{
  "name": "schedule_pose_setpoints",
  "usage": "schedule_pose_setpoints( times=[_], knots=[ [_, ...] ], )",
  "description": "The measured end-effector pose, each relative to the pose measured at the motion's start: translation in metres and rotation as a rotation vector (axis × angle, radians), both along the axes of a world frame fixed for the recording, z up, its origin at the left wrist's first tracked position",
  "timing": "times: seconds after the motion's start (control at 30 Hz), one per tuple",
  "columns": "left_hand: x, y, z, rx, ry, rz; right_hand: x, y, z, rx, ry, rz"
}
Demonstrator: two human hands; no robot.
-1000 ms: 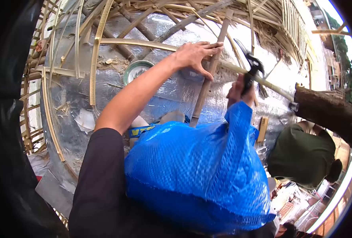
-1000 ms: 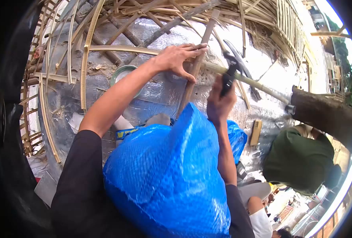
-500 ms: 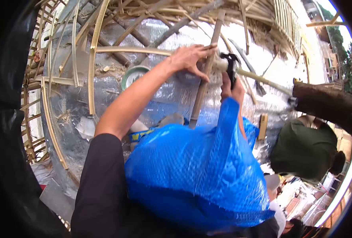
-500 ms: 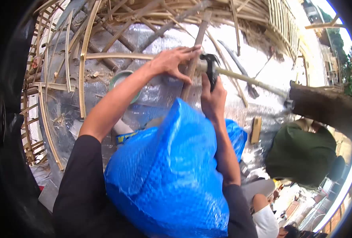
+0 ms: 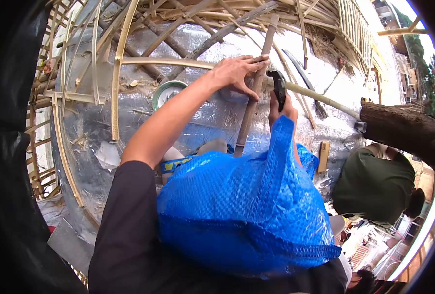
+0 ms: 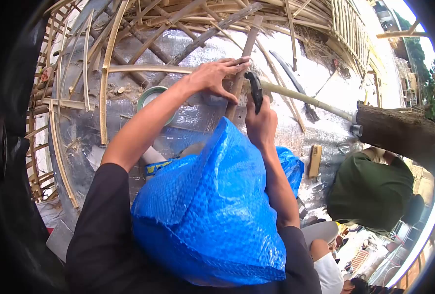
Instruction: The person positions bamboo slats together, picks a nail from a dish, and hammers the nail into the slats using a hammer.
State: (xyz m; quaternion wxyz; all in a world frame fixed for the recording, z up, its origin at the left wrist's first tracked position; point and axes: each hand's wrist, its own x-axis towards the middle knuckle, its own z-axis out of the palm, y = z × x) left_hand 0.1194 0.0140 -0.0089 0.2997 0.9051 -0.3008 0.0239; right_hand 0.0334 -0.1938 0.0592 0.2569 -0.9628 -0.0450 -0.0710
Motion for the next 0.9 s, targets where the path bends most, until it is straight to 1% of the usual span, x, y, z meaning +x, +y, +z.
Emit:
schedule_pose_setpoints(
  times=[0.03,0.07,0.1,0.13,0.17,0.2,0.23,0.27,0.3,0.33,0.4,0.43,0.5,0.53,0.57,0.6,0.63,0.7,0.73,0.77,0.8,0.83,0.87,0.9],
  knots=[
    [0.004,0.001,0.005,0.041,-0.019,0.036,-0.005,0.008,0.018,0.165,-0.127,0.018],
    [0.000,0.004,0.004,-0.009,-0.064,0.038,0.008,0.008,0.006,0.475,-0.254,0.010],
    [-0.003,0.004,0.003,-0.009,-0.036,0.028,0.002,0.002,-0.008,0.746,-0.328,0.019],
    [0.000,0.004,0.001,-0.029,-0.037,0.017,0.003,-0.007,-0.026,0.740,-0.349,0.061],
    [0.004,0.004,0.001,-0.049,-0.048,0.009,0.006,-0.019,-0.045,0.506,-0.304,0.080],
    [0.006,0.002,-0.002,-0.007,-0.022,0.028,0.016,-0.042,-0.067,-0.019,-0.262,0.168],
    [0.004,0.002,0.001,-0.039,-0.034,0.018,0.007,-0.006,-0.021,-0.067,0.028,0.092],
    [-0.001,-0.001,0.000,0.002,-0.004,0.003,0.000,0.008,0.005,0.086,-0.013,0.048],
    [0.005,0.002,0.002,0.045,0.001,0.033,0.003,0.010,0.008,0.246,-0.197,0.047],
    [0.003,0.003,0.001,-0.012,-0.052,0.027,0.004,0.008,0.003,0.488,-0.172,-0.021],
    [0.004,0.006,-0.002,-0.005,-0.037,0.024,-0.005,0.006,-0.001,0.490,-0.189,-0.008],
    [0.006,0.002,-0.001,-0.009,-0.039,0.020,-0.006,0.006,0.000,0.244,-0.239,0.099],
    [0.008,-0.001,-0.001,-0.022,0.002,0.007,0.004,0.006,0.007,-0.097,0.133,0.017],
    [0.008,-0.003,0.000,-0.013,0.009,-0.006,0.002,0.002,0.019,0.083,-0.051,0.092],
    [0.006,0.001,0.000,-0.008,0.016,0.024,-0.001,0.009,0.025,0.252,-0.176,0.035],
    [0.002,0.002,0.002,-0.022,-0.009,0.044,0.006,0.002,0.010,0.604,-0.198,0.127],
    [-0.003,0.005,0.005,-0.020,0.010,0.037,0.005,-0.009,-0.003,0.416,-0.097,0.075],
    [0.002,0.004,0.010,0.008,0.041,0.022,0.002,-0.001,0.003,-0.003,0.099,0.030],
    [0.005,0.001,0.001,-0.026,0.028,0.011,0.001,-0.001,0.009,0.044,0.101,0.046],
    [0.001,-0.005,0.005,-0.027,0.019,-0.013,0.002,0.002,0.013,0.105,0.096,0.055],
    [0.005,-0.003,0.013,0.009,0.005,0.010,0.000,0.006,0.024,0.193,-0.074,0.044],
    [0.000,0.004,0.014,0.052,0.028,0.038,0.001,0.008,0.016,0.518,-0.124,-0.097],
    [0.002,0.003,0.008,-0.019,0.036,0.031,-0.006,0.002,-0.001,0.520,-0.091,-0.108],
    [0.001,0.006,0.002,-0.010,0.063,0.023,-0.006,-0.007,-0.018,0.440,-0.150,-0.043]
  ],
)
